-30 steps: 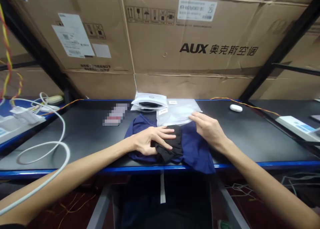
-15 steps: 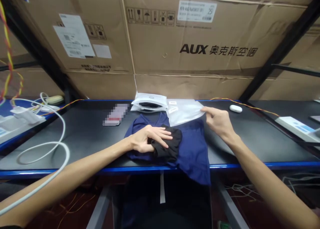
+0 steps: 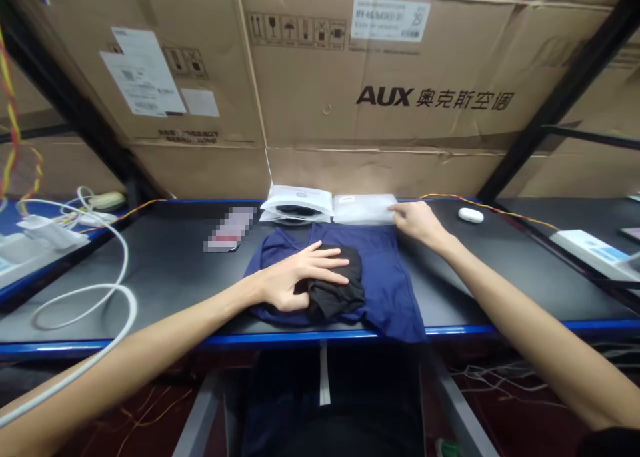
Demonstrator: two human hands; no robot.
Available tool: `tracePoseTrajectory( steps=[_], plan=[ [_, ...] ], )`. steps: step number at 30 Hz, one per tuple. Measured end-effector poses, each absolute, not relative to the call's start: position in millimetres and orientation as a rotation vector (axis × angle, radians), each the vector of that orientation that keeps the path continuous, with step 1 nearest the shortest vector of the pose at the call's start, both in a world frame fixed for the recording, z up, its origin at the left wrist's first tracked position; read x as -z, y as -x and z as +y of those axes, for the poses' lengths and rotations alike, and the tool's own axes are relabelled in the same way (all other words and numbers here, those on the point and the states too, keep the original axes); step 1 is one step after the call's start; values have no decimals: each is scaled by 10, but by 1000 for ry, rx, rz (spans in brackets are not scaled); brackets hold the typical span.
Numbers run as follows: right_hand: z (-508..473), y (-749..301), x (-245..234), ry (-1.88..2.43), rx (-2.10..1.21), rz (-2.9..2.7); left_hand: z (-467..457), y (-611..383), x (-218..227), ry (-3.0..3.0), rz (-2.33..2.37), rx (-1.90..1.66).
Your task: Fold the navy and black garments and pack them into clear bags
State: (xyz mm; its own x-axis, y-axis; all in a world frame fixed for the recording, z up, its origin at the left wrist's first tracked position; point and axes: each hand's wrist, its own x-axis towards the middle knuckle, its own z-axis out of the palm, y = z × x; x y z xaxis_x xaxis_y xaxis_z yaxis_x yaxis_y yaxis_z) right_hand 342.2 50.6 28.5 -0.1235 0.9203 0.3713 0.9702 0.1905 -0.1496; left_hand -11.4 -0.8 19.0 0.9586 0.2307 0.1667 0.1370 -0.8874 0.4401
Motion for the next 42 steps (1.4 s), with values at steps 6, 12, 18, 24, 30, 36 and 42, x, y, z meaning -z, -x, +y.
tracePoseTrajectory(
  steps=[6, 12, 18, 24, 30, 36, 42],
  plan=[
    [543, -3441, -171, 1770, 49, -2254, -14, 135, -243, -2678, 348, -354],
    [227, -3488, -308, 1507, -45, -2276, 67, 146, -261, -2750, 403, -369],
    [-259, -3460, -268, 1292, -316, -2465, 93, 99, -260, -2936, 465, -386],
    [-411, -3453, -74, 1381, -414, -2470, -85, -108, -386, -3257, 973, -394],
    [-391, -3481, -72, 1370, -462, -2430, -220, -311, -436, -3283, 989, -237],
    [-456, -3604, -125, 1394, -485, -2404, -49, -119, -517, -3115, 648, -287],
    [-489, -3620, -113, 1434, -470, -2434, 64, -133, -483, -3089, 751, -160]
  ],
)
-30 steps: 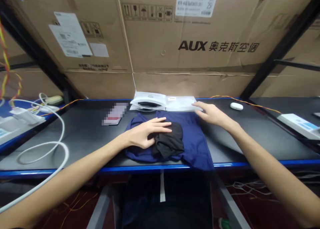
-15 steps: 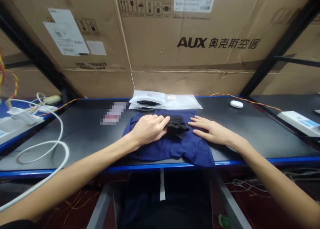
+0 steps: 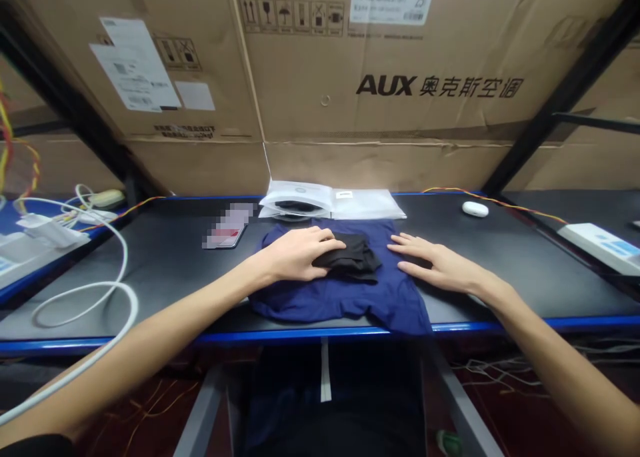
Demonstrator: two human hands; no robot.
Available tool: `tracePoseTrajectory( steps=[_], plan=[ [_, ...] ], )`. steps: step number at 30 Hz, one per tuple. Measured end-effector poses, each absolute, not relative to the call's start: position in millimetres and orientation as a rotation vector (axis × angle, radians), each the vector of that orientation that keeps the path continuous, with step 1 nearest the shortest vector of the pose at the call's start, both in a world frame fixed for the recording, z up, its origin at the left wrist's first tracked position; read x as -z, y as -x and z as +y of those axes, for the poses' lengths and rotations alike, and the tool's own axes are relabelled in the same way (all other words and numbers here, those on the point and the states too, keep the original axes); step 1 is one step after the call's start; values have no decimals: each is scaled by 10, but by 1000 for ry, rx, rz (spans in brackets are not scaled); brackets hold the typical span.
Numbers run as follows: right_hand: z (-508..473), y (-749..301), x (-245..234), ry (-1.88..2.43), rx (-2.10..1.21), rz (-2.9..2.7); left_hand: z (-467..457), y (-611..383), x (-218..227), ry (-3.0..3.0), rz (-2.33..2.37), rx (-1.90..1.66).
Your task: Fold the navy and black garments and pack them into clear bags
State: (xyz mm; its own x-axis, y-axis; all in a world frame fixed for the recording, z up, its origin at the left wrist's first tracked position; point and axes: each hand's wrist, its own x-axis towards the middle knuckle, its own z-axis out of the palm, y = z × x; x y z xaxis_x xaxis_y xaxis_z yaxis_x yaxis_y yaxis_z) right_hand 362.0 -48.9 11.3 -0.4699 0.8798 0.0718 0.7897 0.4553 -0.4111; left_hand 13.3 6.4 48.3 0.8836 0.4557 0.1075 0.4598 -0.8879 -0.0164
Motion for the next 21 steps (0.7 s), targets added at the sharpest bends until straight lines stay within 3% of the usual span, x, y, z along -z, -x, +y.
tracePoseTrajectory(
  steps=[4, 14, 21],
  plan=[
    [-484, -3614, -85, 1408, -443, -2432, 33, -288, -536, 2917, -834, 121],
    [-470, -3691, -39, 1392, -417, -2341, -177, -1016, -700, 2825, -1314, 583],
    [-470, -3722, -3, 1408, -330, -2292, -252, -1209, -470, 3060, -1239, 398]
  ],
)
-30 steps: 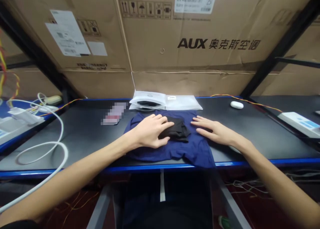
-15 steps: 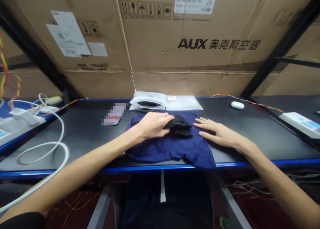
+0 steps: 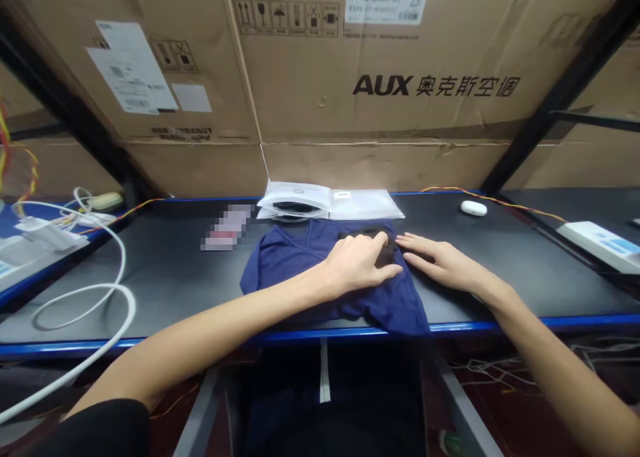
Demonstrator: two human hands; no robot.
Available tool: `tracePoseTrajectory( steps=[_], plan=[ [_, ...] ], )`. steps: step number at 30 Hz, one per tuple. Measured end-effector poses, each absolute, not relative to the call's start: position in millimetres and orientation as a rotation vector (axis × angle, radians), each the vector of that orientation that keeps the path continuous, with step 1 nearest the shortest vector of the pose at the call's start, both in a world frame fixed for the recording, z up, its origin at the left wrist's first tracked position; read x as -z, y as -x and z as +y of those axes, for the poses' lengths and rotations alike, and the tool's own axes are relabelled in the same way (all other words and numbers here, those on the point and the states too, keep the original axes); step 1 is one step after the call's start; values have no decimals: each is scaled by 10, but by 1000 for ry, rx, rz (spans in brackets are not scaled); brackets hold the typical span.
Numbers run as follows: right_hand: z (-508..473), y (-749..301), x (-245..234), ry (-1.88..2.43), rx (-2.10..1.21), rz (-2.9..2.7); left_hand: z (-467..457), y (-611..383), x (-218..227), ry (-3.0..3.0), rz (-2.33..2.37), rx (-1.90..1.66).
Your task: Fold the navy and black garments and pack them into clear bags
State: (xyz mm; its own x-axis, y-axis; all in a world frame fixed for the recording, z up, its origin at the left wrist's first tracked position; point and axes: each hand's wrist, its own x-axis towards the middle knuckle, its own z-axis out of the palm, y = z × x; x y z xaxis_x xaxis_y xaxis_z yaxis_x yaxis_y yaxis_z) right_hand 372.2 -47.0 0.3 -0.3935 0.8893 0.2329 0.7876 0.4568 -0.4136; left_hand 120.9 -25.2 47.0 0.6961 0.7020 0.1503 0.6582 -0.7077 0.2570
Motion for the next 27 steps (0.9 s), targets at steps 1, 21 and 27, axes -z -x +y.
tracePoseTrajectory(
  steps=[1, 21, 27],
  plan=[
    [-471, -3708, -5, 1403, -312, -2277, -247, -1188, -453, -2695, 1085, -379],
    [-455, -3459, -2, 1291, -259, -2412, -199, -261, -667, -2418, 1356, -780],
    [-458, -3461, 0, 1291, -262, -2395, -130, 41, -532, -2664, 1647, -184]
  ],
)
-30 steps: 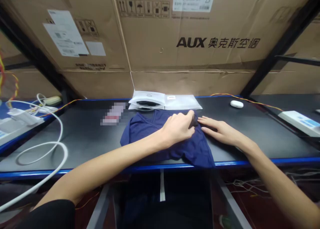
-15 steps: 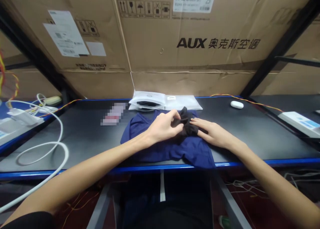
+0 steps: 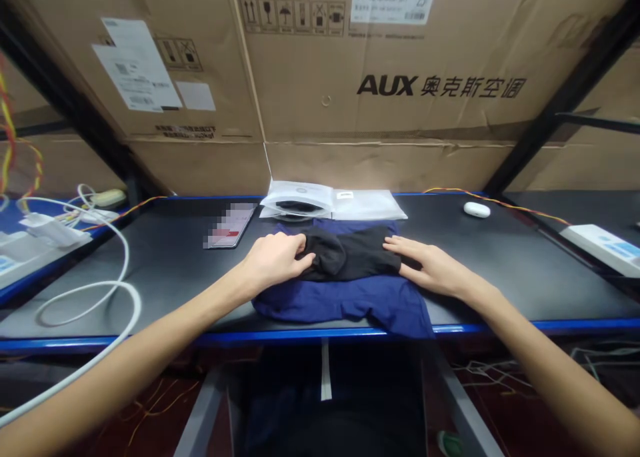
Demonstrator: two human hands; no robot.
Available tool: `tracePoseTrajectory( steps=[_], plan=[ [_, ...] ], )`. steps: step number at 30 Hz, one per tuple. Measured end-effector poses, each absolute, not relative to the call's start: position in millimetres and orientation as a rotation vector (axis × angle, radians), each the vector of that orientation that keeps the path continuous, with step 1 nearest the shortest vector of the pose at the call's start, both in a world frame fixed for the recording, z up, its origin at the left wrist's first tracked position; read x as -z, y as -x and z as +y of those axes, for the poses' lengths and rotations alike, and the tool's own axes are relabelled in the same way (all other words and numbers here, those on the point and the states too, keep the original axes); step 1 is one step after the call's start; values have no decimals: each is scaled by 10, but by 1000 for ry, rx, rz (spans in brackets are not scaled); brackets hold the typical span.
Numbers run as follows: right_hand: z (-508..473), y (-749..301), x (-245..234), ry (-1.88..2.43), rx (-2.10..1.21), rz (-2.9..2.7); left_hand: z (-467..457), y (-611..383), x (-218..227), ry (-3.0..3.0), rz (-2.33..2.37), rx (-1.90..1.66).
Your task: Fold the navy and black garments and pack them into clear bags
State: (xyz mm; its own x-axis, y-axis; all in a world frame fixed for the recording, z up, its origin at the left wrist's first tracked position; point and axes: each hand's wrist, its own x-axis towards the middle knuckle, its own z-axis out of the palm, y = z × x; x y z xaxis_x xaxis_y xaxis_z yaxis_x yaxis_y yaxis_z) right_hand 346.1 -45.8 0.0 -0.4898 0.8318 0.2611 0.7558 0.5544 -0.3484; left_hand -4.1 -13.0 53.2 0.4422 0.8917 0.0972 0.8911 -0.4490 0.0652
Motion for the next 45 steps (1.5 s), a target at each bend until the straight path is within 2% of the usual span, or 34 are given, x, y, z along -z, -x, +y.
tracePoseTrajectory(
  steps=[6, 12, 16, 21, 25, 30, 32, 34, 36, 39, 42, 45],
  plan=[
    [-460, -3466, 11, 1300, -251, -2413, -235, -109, -591, -2771, 1442, -521],
    [-457, -3483, 46, 1321, -245, -2409, -377, -317, -456, -2941, 1119, -362],
    [-461, -3482, 44, 1311, -243, -2408, -324, -248, -462, -2918, 1262, -476],
    [-459, -3480, 35, 1302, -253, -2409, -225, 44, -696, -2793, 1760, -634],
    [-452, -3485, 36, 1288, -248, -2414, -173, 346, -780, -2643, 2099, -430],
    [-449, -3488, 40, 1286, -227, -2416, -113, 643, -663, -2471, 2119, 141],
    [-445, -3487, 42, 1287, -225, -2409, -113, 695, -629, -2460, 2099, 186],
    [-445, -3484, 38, 1282, -231, -2403, -125, 706, -629, -2499, 2110, 35],
    [-452, -3477, 23, 1274, -246, -2389, -133, 689, -647, -2598, 2050, -214],
    [-481, -3465, -22, 1251, -297, -2316, -100, 648, -645, -2753, 1668, -494],
    [-511, -3447, -70, 1224, -392, -2226, -11, 635, -565, -2744, 1306, -510],
    [-512, -3414, -82, 1241, -429, -2208, 89, 650, -448, -2688, 1248, -462]
  ],
)
